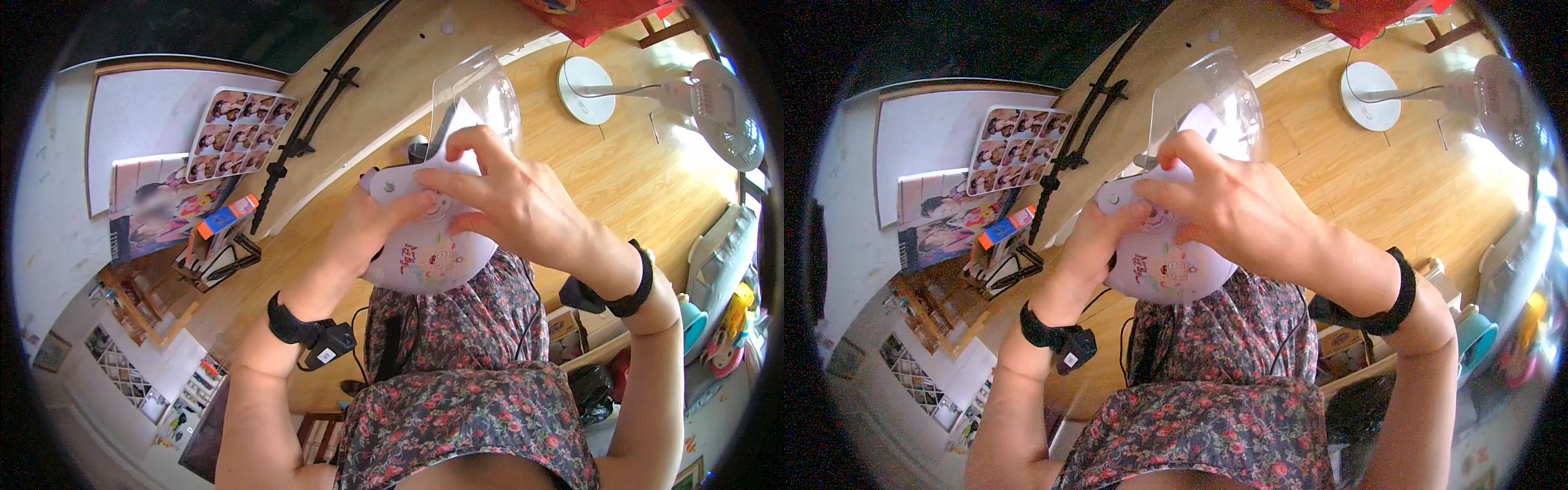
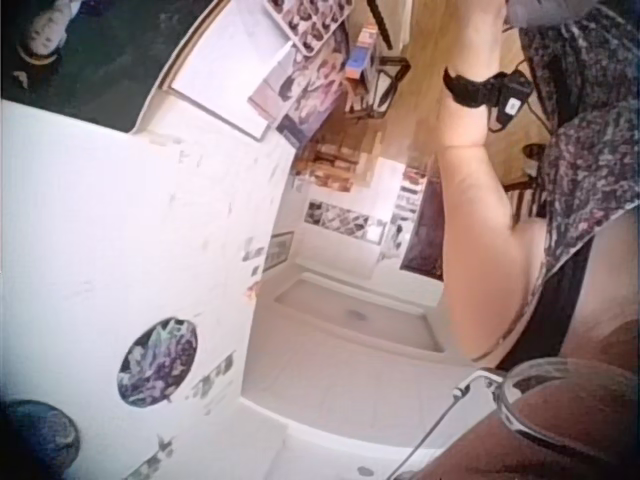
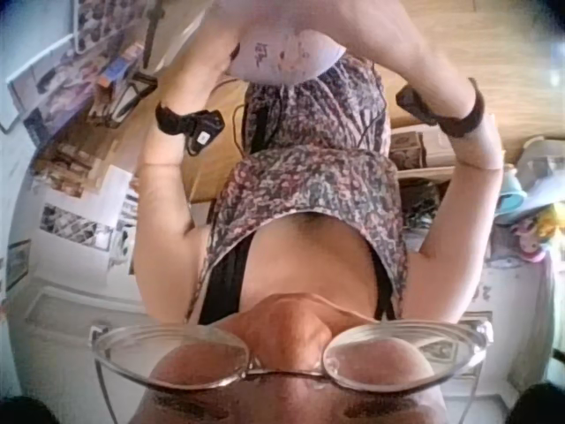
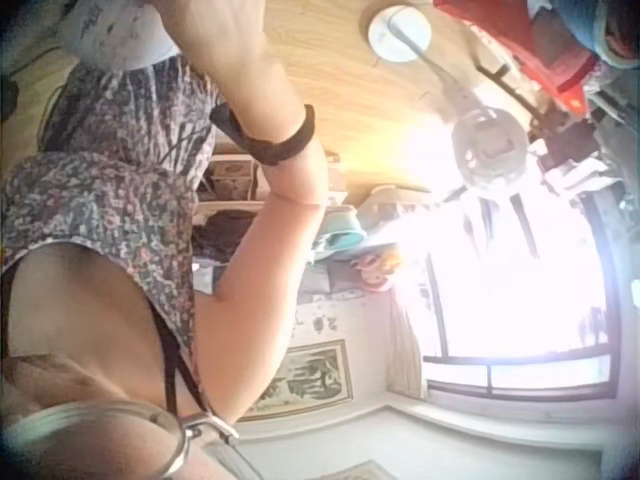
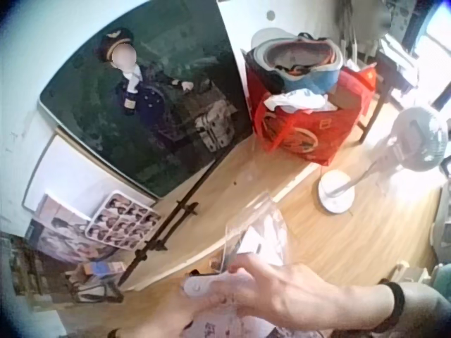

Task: Assemble the visor on a child's motorcycle helmet and put it away.

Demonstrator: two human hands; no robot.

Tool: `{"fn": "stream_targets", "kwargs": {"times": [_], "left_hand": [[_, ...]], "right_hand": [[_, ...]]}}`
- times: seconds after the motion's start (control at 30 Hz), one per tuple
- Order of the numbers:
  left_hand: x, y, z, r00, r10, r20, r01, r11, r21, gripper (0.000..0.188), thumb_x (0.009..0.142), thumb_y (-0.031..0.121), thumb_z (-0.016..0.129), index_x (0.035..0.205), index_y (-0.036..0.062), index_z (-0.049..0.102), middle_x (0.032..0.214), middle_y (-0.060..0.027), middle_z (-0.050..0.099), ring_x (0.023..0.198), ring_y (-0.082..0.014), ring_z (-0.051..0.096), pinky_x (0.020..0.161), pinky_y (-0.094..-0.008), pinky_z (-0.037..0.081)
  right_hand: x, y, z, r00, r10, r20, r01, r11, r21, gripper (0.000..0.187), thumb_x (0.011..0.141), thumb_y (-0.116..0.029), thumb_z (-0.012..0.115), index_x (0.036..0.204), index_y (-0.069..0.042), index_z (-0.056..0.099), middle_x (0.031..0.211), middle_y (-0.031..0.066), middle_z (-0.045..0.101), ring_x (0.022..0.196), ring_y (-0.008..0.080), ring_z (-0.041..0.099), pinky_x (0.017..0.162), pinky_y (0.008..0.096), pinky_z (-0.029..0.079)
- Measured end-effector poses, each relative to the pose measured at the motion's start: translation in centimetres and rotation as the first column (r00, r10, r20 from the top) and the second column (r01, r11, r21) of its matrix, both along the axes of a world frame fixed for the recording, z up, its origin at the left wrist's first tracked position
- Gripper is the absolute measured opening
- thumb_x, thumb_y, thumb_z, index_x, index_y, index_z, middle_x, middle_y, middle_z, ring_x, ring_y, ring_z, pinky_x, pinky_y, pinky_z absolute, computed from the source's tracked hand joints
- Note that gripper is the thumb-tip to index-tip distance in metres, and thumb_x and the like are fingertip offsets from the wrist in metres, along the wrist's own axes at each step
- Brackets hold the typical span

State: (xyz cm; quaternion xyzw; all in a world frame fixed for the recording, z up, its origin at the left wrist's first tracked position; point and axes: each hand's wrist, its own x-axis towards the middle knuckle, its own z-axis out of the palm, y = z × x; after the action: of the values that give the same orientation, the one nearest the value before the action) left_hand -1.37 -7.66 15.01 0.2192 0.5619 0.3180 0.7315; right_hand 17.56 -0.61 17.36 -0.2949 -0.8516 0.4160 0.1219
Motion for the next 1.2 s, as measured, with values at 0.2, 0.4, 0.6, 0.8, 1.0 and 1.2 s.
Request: {"fn": "stream_targets", "kwargs": {"times": [0.2,0.4,0.6,0.8,1.0,1.2], "left_hand": [[-0.7,0.6,-0.8,0.994,-0.091,-0.063,0.091,0.996,-0.007,0.048,0.091,0.042,0.04,0.112,0.001,0.052,0.104,-0.0103,0.06,0.094,-0.0174,0.059,0.079,-0.0314,0.048],[-0.2,0.9,-0.6,0.982,-0.133,-0.133,0.129,0.991,-0.036,0.048,0.093,0.042,0.033,0.112,0.0016,0.052,0.105,-0.01,0.06,0.095,-0.0155,0.059,0.079,-0.0307,0.048],[-0.2,1.2,-0.9,0.995,-0.097,-0.011,0.095,0.987,-0.127,0.037,0.089,0.03,0.043,0.109,0.0008,0.054,0.099,-0.0074,0.06,0.088,-0.0133,0.058,0.074,-0.028,0.046],[-0.6,0.9,-0.9,0.999,-0.033,0.035,0.035,0.999,-0.034,0.033,0.079,0.02,0.061,0.106,0.0007,0.056,0.093,-0.0051,0.061,0.083,-0.0115,0.058,0.072,-0.0253,0.046],[-0.7,1.1,-0.4,0.995,0.068,0.067,-0.068,0.998,0.003,0.034,0.074,0.015,0.067,0.103,0.0007,0.058,0.093,-0.0063,0.063,0.082,-0.0132,0.06,0.072,-0.027,0.048],[0.5,1.2,0.1,0.992,0.026,-0.126,-0.022,0.999,0.037,0.033,0.073,0.016,0.068,0.101,-0.0006,0.059,0.09,-0.007,0.064,0.079,-0.0139,0.061,0.07,-0.0282,0.049]], "right_hand": [[-0.9,2.7,0.3,0.986,0.168,0.015,-0.168,0.976,0.14,0.047,0.058,-0.013,0.075,0.101,-0.012,0.057,0.099,0.0064,0.051,0.068,0.0229,0.06,0.056,0.0328,0.049],[-1.8,3.4,1.0,0.925,0.324,0.199,-0.355,0.924,0.144,0.038,0.057,-0.017,0.076,0.084,-0.002,0.055,0.084,0.0096,0.053,0.068,0.0285,0.062,0.055,0.0358,0.049],[-2.3,3.8,1.6,0.891,0.362,0.273,-0.419,0.888,0.191,0.036,0.057,-0.018,0.077,0.08,-0.001,0.056,0.082,0.0093,0.054,0.068,0.0269,0.062,0.056,0.0355,0.05],[-1.4,4.8,2.4,0.907,0.359,0.22,-0.399,0.9,0.177,0.035,0.055,-0.019,0.077,0.077,-0.002,0.056,0.081,0.0082,0.054,0.066,0.0261,0.061,0.053,0.0345,0.048],[0.1,4.6,3.7,0.91,0.378,0.167,-0.396,0.914,0.091,0.034,0.056,-0.02,0.075,0.078,-0.006,0.054,0.081,0.0038,0.052,0.059,0.0231,0.056,0.05,0.032,0.043],[-0.4,1.4,1.6,0.982,0.012,0.186,-0.064,0.959,0.275,0.019,0.069,-0.023,0.065,0.064,-0.007,0.055,0.068,0.0057,0.051,0.058,0.0239,0.058,0.048,0.0345,0.046]]}}
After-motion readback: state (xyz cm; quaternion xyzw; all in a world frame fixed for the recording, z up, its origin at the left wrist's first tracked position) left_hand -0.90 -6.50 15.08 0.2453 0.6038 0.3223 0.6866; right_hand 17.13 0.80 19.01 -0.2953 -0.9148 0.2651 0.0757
